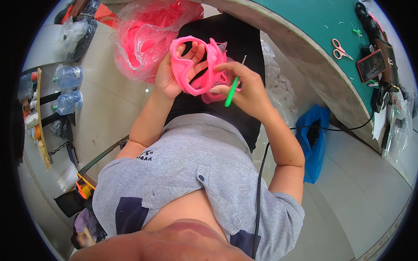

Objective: Constructing decorative fabric flowers by wrapping pink ribbon around a tool and trimming with scissors.

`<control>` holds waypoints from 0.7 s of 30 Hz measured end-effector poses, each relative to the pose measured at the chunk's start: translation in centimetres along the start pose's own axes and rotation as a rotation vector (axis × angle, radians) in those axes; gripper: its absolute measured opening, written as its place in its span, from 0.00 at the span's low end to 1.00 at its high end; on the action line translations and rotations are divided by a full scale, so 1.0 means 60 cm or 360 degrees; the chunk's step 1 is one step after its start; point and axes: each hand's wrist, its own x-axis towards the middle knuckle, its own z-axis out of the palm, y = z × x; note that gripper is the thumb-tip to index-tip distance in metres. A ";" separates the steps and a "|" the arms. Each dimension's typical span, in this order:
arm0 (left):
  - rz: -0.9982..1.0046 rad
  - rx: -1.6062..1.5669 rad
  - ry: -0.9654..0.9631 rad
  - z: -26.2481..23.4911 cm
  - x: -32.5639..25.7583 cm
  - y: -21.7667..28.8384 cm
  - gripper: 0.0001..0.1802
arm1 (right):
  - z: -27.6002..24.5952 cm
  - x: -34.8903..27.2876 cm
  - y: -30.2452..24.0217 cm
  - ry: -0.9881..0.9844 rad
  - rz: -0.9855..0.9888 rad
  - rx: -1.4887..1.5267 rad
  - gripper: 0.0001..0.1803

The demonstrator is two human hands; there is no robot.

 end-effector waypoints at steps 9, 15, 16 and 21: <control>-0.0027 -0.0136 -0.0149 -0.019 0.013 0.002 0.22 | 0.036 0.005 0.007 0.0047 0.0027 0.0003 0.10; -0.0131 -0.0035 -0.0357 0.014 -0.006 -0.028 0.37 | 0.018 -0.004 -0.046 -0.0057 -0.0430 -0.0168 0.07; -0.0148 -0.0090 -0.0370 0.015 -0.009 -0.038 0.38 | 0.018 -0.007 -0.056 -0.0058 -0.0431 -0.0171 0.07; -0.0227 0.0254 -0.0514 0.003 -0.009 -0.055 0.43 | 0.010 -0.013 -0.072 -0.0151 -0.0477 0.0128 0.08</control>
